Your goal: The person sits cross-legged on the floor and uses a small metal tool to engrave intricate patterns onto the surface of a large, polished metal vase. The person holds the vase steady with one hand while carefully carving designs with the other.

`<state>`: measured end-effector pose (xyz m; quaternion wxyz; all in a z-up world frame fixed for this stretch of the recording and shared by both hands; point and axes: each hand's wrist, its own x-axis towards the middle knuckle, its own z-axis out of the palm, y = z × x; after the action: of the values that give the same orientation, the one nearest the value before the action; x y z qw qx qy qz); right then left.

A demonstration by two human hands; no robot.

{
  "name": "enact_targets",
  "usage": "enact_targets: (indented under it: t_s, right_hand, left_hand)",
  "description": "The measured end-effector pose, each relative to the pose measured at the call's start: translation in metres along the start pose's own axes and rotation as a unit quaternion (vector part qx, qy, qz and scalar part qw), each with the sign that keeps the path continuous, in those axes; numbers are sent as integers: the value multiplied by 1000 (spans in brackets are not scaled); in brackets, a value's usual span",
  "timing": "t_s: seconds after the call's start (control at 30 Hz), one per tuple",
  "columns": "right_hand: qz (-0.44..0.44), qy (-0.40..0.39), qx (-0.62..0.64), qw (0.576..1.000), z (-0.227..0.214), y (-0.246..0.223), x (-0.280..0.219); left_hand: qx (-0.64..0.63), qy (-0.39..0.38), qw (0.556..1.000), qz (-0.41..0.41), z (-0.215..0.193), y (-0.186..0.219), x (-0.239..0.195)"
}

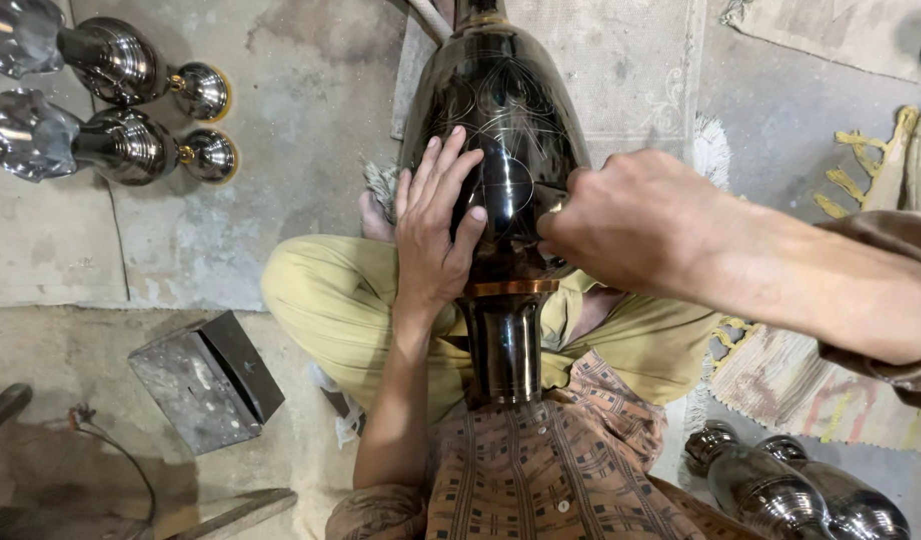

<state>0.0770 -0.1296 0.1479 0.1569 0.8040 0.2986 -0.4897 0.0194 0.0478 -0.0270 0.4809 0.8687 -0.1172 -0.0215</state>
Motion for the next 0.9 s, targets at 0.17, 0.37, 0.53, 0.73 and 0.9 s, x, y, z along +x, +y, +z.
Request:
enact_targets:
  t_s: [0.17,0.37,0.53,0.73,0.9]
  right_hand:
    - [-3,21,-18,1000,12,-6,4]
    - [7,10,-17,1000,14,-10,5]
    - [-4,22,-36,999,17,-10,8]
    - [-32,52,-99,993,30,-2,12]
    - [-75,100,-157,980,44,12,10]
  left_hand:
    - [-4,-1,1000,2,-2,4,1]
    - [-3,3,1000,1,-1,5,1]
    - [2,4,1000,2,-2,6,1]
    - [20,0,1000,9,-2,5,2]
    - [29,5,1000,7,1,6,2]
